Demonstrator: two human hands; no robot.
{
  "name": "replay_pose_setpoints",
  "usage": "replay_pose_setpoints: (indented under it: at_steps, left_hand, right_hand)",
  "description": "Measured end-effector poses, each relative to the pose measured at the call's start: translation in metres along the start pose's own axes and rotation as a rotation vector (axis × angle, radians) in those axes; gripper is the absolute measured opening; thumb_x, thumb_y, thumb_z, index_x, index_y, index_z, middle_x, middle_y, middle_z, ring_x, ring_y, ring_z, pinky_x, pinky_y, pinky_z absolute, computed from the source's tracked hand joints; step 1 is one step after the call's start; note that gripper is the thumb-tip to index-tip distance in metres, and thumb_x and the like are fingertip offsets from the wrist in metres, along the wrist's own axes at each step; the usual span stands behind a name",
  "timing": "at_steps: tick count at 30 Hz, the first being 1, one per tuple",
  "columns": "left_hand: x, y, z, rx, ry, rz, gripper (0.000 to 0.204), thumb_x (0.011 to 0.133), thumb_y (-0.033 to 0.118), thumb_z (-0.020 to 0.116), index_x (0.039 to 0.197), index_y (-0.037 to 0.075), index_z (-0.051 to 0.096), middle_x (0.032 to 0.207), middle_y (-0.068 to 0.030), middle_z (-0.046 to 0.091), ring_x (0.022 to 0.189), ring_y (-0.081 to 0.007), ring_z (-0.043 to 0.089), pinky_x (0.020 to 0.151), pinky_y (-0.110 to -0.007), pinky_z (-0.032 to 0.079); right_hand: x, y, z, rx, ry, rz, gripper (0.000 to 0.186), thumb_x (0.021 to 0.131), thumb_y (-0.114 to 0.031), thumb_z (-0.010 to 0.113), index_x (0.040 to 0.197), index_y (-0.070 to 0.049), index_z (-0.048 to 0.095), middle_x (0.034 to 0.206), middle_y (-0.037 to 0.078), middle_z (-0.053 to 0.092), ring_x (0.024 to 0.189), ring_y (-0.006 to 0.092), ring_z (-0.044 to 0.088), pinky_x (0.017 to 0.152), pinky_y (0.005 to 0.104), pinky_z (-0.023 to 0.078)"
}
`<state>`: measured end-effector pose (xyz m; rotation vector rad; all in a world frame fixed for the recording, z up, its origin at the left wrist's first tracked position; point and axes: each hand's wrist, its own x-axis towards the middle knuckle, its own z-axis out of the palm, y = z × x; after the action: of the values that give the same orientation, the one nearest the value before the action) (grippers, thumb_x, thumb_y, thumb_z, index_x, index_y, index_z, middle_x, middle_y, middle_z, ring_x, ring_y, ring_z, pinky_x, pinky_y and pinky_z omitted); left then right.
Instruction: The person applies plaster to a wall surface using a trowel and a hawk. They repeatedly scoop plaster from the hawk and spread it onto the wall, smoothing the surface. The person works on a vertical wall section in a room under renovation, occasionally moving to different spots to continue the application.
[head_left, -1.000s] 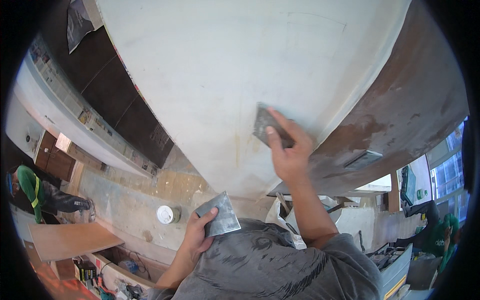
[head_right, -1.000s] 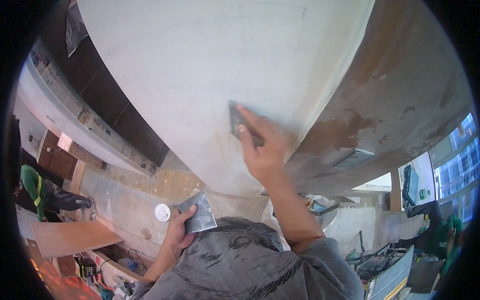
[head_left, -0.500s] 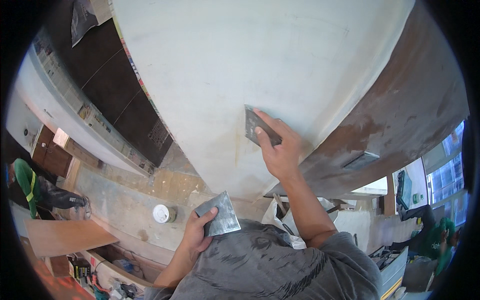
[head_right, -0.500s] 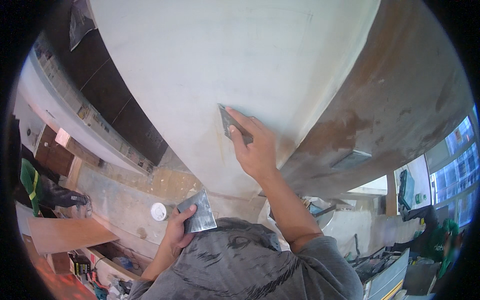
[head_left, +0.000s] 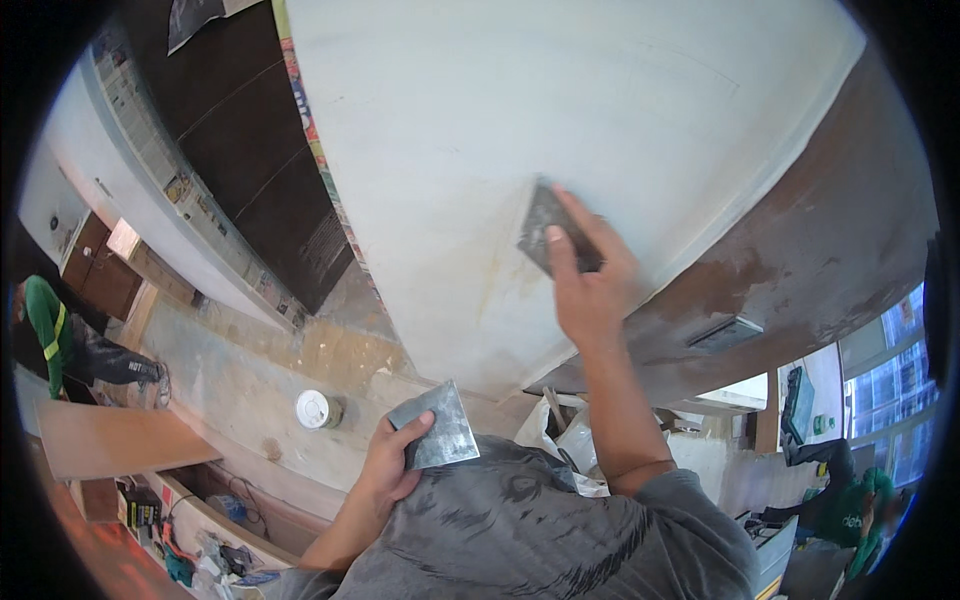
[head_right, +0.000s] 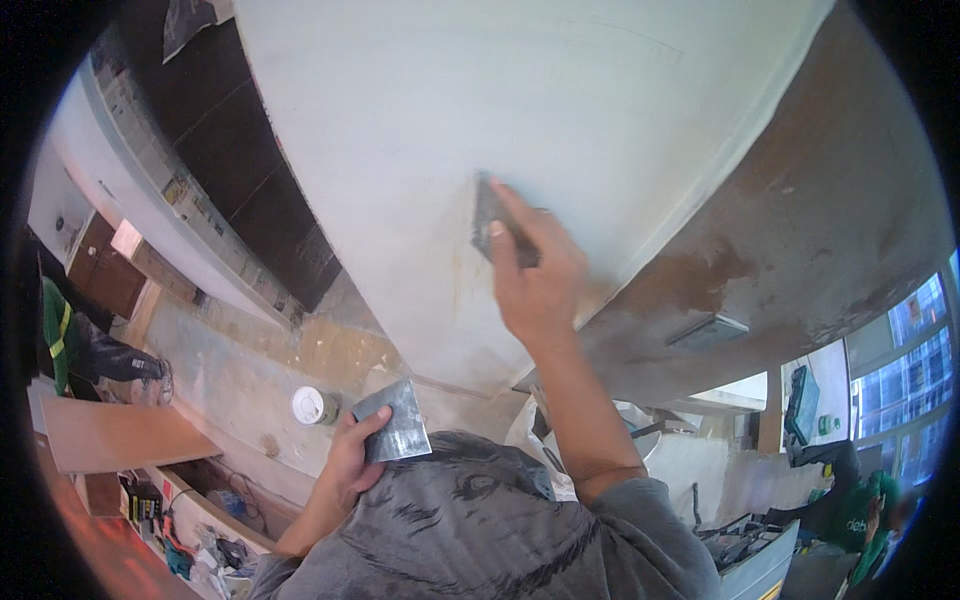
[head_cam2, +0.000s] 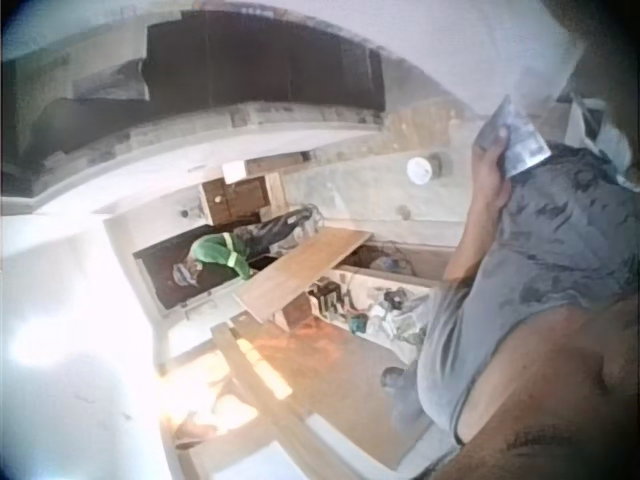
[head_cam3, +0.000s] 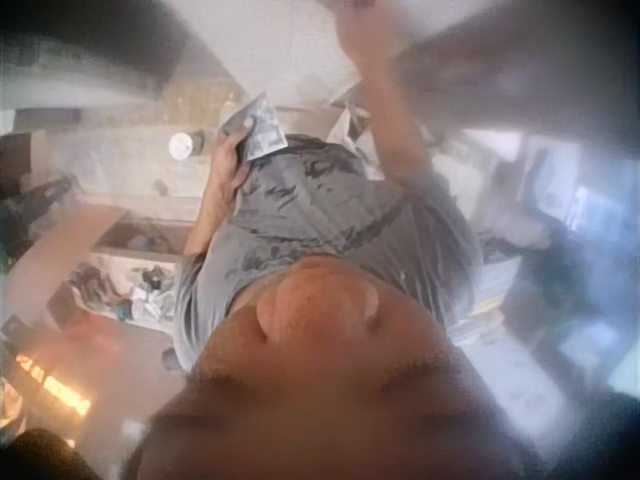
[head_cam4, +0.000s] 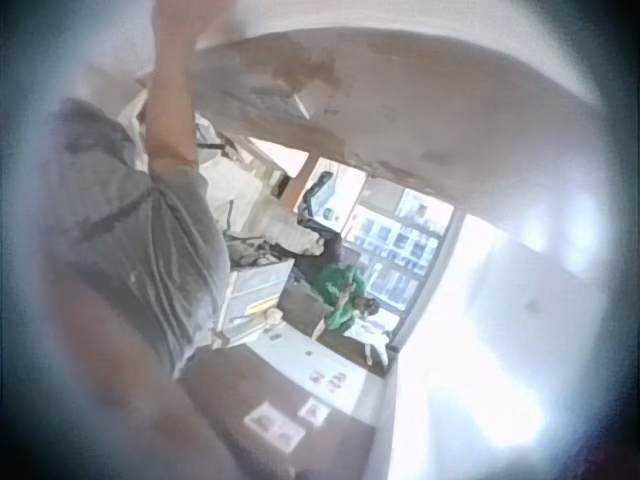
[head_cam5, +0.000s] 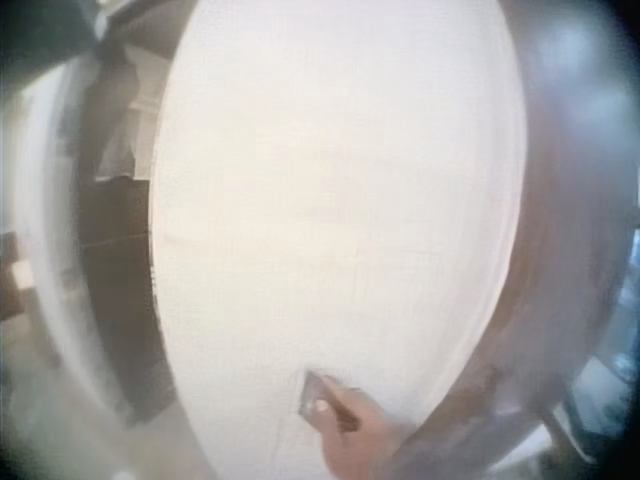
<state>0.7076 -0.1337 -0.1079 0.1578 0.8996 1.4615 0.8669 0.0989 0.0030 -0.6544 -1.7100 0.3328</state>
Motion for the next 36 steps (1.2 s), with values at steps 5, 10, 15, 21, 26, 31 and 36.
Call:
replay_pose_setpoints:
  at_steps: [5, 10, 15, 21, 26, 31, 36]
  left_hand:
    - [-0.002, -0.001, -0.005, -0.016, 0.018, -0.004, 0.032, 0.093, 0.011, 0.072, 0.12, -0.004, 0.062, 0.107, -0.0103, 0.071, 0.096, -0.0204, 0.071, 0.086, -0.035, 0.058]
    - [-0.002, -0.002, -0.005, 0.008, 0.016, -0.009, 0.035, 0.093, 0.011, 0.072, 0.122, -0.005, 0.061, 0.107, -0.0118, 0.071, 0.095, -0.0215, 0.071, 0.086, -0.036, 0.058]
    - [-0.005, 0.002, -0.004, -0.02, 0.027, 0.022, 0.037, 0.093, 0.011, 0.072, 0.125, -0.002, 0.058, 0.107, -0.0118, 0.07, 0.095, -0.0233, 0.071, 0.086, -0.039, 0.059]
    - [-0.003, 0.008, 0.001, 0.024, -0.032, 0.007, 0.036, 0.094, 0.011, 0.071, 0.124, -0.005, 0.06, 0.108, -0.0124, 0.071, 0.096, -0.0224, 0.071, 0.088, -0.037, 0.059]
    - [-0.003, 0.012, 0.0, 0.04, 0.006, -0.009, 0.04, 0.092, 0.01, 0.072, 0.128, 0.0, 0.057, 0.108, -0.0105, 0.069, 0.095, -0.0229, 0.07, 0.086, -0.04, 0.059]
    - [-0.004, 0.017, -0.007, 0.056, -0.015, -0.008, 0.037, 0.094, 0.01, 0.071, 0.125, -0.005, 0.059, 0.11, -0.0126, 0.07, 0.099, -0.0233, 0.071, 0.089, -0.039, 0.059]
    - [-0.013, 0.027, -0.013, 0.054, 0.021, -0.017, 0.038, 0.094, 0.009, 0.071, 0.127, -0.005, 0.058, 0.111, -0.0131, 0.069, 0.1, -0.0241, 0.07, 0.089, -0.04, 0.058]
  right_hand:
    - [0.011, -0.009, 0.002, -0.004, -0.025, -0.013, 0.039, 0.089, 0.0, 0.066, 0.127, -0.008, 0.072, 0.096, 0.015, 0.072, 0.081, 0.0263, 0.069, 0.076, 0.0342, 0.055]
    - [0.015, -0.012, -0.003, -0.059, -0.079, -0.002, 0.039, 0.09, 0.001, 0.066, 0.128, -0.005, 0.071, 0.104, 0.015, 0.074, 0.091, 0.0207, 0.07, 0.084, 0.0297, 0.055]
    - [0.049, -0.023, -0.029, 0.056, 0.24, -0.052, 0.036, 0.092, 0.0, 0.066, 0.128, -0.001, 0.069, 0.111, 0.012, 0.074, 0.097, 0.0151, 0.068, 0.088, 0.0271, 0.054]
    - [0.066, -0.052, -0.014, 0.223, 0.294, 0.062, 0.035, 0.093, -0.001, 0.066, 0.128, 0.0, 0.069, 0.115, 0.012, 0.074, 0.098, 0.0134, 0.066, 0.091, 0.027, 0.052]
    - [0.062, -0.045, -0.008, 0.247, 0.347, 0.01, 0.036, 0.093, 0.001, 0.065, 0.129, 0.002, 0.068, 0.12, 0.012, 0.072, 0.106, 0.0148, 0.064, 0.096, 0.0291, 0.05]
    - [0.077, -0.06, 0.005, 0.305, 0.404, 0.035, 0.037, 0.094, -0.001, 0.063, 0.131, 0.001, 0.067, 0.115, 0.012, 0.072, 0.1, 0.0151, 0.065, 0.09, 0.0292, 0.052]
    - [0.078, -0.07, 0.013, 0.291, 0.467, 0.083, 0.038, 0.094, 0.0, 0.062, 0.131, 0.002, 0.066, 0.118, 0.013, 0.071, 0.101, 0.015, 0.065, 0.091, 0.0298, 0.051]
